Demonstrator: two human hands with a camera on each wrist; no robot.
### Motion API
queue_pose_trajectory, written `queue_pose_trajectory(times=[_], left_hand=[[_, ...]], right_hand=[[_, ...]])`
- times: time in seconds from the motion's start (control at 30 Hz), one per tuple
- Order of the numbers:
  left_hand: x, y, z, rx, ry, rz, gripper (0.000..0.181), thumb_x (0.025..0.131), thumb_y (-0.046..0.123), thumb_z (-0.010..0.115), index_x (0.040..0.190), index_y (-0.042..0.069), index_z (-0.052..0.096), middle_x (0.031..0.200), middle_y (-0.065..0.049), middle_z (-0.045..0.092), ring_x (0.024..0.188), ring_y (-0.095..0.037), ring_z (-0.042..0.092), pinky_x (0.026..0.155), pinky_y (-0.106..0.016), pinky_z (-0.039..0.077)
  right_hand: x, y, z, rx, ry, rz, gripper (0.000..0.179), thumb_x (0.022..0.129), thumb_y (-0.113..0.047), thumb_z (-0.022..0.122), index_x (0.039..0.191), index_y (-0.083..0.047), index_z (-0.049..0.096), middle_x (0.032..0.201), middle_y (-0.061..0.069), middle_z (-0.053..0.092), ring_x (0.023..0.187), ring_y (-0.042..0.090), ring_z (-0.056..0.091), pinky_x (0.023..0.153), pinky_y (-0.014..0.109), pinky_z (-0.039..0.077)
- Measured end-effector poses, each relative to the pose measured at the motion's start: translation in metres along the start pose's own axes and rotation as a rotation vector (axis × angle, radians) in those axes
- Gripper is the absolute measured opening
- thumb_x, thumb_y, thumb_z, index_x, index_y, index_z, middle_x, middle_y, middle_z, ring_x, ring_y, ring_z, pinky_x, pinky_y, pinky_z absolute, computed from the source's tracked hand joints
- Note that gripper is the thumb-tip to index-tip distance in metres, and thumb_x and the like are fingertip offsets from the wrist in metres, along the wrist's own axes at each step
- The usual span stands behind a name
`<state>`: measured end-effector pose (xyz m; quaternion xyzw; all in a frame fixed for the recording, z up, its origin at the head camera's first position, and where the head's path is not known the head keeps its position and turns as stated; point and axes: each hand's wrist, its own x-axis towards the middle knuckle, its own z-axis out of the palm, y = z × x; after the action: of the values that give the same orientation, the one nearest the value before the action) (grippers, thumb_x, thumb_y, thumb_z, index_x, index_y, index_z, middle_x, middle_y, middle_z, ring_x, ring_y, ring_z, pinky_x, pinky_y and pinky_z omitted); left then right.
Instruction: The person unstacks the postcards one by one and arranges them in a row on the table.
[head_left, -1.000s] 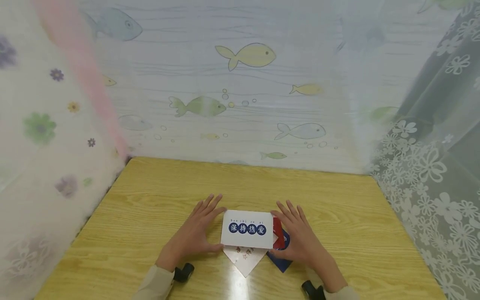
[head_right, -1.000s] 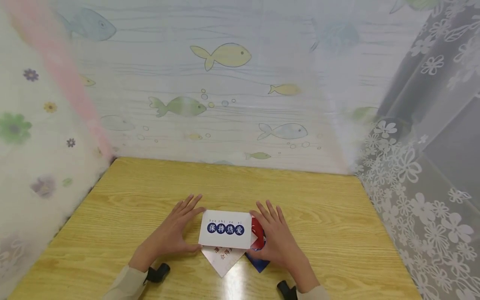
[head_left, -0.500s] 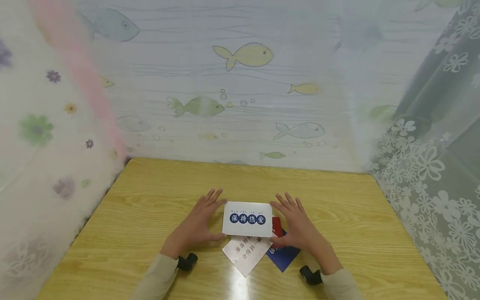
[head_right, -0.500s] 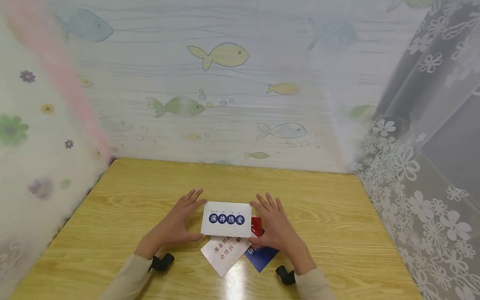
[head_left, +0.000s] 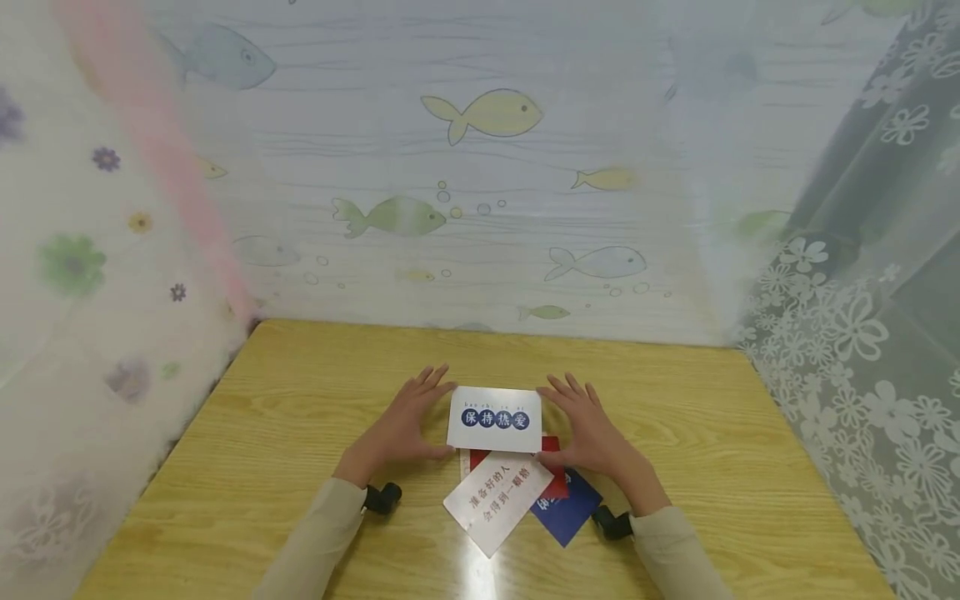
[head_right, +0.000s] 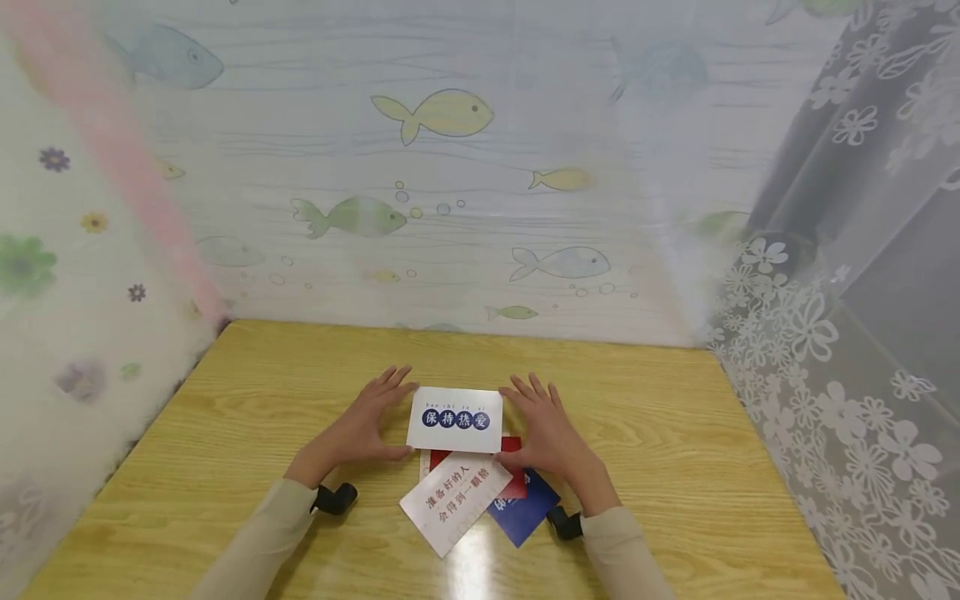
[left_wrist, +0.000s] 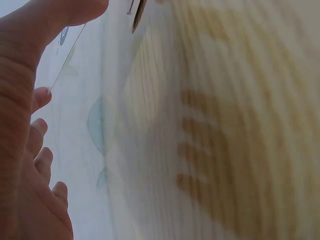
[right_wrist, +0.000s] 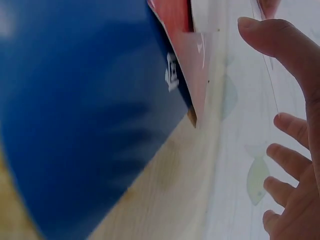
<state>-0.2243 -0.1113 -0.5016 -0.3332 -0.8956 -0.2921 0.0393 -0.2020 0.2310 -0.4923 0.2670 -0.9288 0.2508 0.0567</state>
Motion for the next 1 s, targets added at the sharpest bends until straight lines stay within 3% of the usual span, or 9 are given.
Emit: queue_pose_trajectory(times=[0.37,0.67,1.0], left_hand=[[0.028,-0.013,-0.003,0.104,-0.066,-0.031,0.096,0.075,0.042,0.085,0.154,0.005,0.044,0.167,-0.018,0.025,0.154,-0.044,0.018,0.124,-0.064,0.015],[0.054,-0.032,-0.001,0.064,-0.081,-0.054,0.096,0.074,0.037,0.084,0.153,0.001,0.043,0.163,-0.024,0.030,0.152,-0.049,0.020,0.122,-0.067,0.020],[0.075,-0.047,0.001,0.016,-0.111,-0.138,0.099,0.073,0.029,0.087,0.155,0.001,0.039,0.165,-0.023,0.027,0.153,-0.048,0.017,0.124,-0.063,0.019]], right_hand=[[0.026,0.023,-0.003,-0.007,-0.036,0.006,0.097,0.068,-0.042,0.092,0.149,-0.006,0.051,0.157,0.021,0.043,0.150,0.051,0.024,0.119,0.073,0.013],[0.050,0.038,-0.003,0.023,-0.067,0.027,0.096,0.069,-0.038,0.092,0.149,-0.004,0.050,0.156,0.025,0.042,0.147,0.054,0.026,0.118,0.075,0.016],[0.070,0.050,-0.001,0.038,-0.142,0.098,0.097,0.075,-0.039,0.089,0.155,-0.007,0.042,0.160,0.023,0.038,0.150,0.052,0.021,0.122,0.070,0.013]])
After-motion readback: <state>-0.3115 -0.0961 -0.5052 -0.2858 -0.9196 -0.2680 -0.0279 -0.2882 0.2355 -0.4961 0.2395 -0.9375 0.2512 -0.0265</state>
